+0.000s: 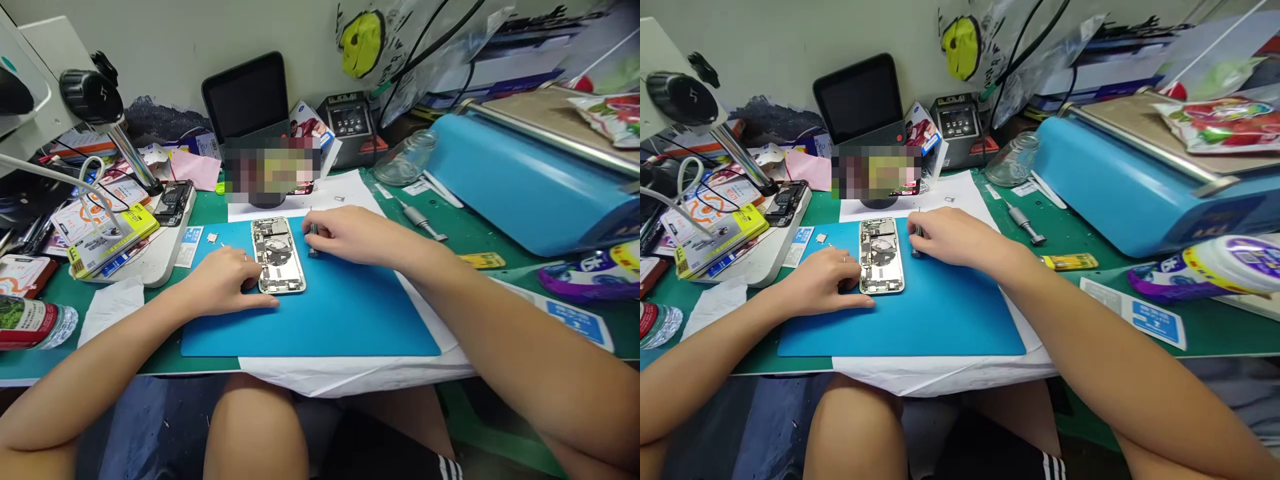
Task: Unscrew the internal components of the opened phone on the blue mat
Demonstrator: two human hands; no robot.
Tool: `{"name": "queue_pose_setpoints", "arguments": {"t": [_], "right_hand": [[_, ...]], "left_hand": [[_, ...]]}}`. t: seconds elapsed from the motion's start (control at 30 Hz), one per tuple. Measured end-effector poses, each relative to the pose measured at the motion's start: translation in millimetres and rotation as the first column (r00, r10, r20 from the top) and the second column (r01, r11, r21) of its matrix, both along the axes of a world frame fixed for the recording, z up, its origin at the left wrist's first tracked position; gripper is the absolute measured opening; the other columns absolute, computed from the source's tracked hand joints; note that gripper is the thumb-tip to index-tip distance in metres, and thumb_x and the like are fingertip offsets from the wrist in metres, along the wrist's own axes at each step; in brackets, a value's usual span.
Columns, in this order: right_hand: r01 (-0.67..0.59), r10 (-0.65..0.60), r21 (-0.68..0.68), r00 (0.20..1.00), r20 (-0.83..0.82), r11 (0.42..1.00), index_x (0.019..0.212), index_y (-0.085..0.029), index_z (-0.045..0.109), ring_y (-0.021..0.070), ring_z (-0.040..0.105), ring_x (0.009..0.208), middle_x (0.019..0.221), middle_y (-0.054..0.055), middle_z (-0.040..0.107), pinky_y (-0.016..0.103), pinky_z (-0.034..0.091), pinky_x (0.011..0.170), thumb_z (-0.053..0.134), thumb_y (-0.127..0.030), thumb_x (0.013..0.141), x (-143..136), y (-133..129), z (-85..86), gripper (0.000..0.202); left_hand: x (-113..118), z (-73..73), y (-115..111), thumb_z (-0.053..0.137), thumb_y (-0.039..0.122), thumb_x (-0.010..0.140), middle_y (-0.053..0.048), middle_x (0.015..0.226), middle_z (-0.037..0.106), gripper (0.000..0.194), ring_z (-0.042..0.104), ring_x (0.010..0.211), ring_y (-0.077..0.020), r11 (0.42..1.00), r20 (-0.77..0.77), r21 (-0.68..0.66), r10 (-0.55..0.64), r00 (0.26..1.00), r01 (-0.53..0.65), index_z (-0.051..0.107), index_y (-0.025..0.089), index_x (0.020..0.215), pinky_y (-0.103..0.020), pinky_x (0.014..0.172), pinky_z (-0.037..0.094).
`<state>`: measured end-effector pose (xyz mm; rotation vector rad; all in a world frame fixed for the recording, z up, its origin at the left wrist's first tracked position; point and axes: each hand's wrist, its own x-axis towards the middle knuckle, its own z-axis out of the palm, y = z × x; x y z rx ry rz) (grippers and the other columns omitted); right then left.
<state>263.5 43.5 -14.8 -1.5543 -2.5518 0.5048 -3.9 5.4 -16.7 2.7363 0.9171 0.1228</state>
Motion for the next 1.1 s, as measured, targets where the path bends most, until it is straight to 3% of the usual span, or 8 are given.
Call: {"name": "queue_pose_setpoints", "arguments": {"t": [0.27, 0.8, 1.1], "right_hand": [[-0.041, 0.040, -0.021, 0.996, -0.075, 0.999, 0.111, -0.023, 0.053, 0.0187, 0.062, 0.075, 0.083, 0.001, 0.072, 0.026, 0.035, 0.063, 0.046, -0.028, 0.094, -9.2, -5.1, -0.6, 0.019], [-0.071, 0.076, 0.055, 0.994, -0.084, 0.996, 0.098, -0.023, 0.054, 0.0189, 0.061, 0.080, 0.090, 0.003, 0.071, 0.027, 0.033, 0.065, 0.048, -0.029, 0.095, -8.3, -3.9, -1.7, 0.009], [0.000, -0.003, 0.088, 0.999, 0.034, 0.996, 0.098, -0.024, 0.056, 0.0216, 0.063, 0.083, 0.094, 0.005, 0.072, 0.029, 0.033, 0.066, 0.043, -0.032, 0.096, -1.4, -3.4, 6.6, 0.016]], "left_hand": [[-2.5, -1.6, 1.2, 0.063, 0.064, 0.092, 0.000, 0.063, 0.053, 0.053, 0.047, 0.066, -0.0173, 1.000, 0.008, -0.002, 0.012, 1.000, -0.012, 0.053, 0.019, 0.066, -0.030, 0.065, 0.026], [-4.0, -2.1, 1.4, 0.064, 0.065, 0.091, 0.000, 0.062, 0.054, 0.054, 0.047, 0.066, -0.0167, 1.000, 0.016, 0.002, 0.007, 1.000, -0.007, 0.054, 0.018, 0.066, -0.030, 0.064, 0.025], [-2.5, -1.5, 0.5, 0.064, 0.065, 0.091, 0.000, 0.061, 0.053, 0.054, 0.046, 0.065, -0.0166, 1.000, 0.018, -0.010, 0.009, 1.000, -0.009, 0.052, 0.019, 0.065, -0.030, 0.064, 0.025]]}}
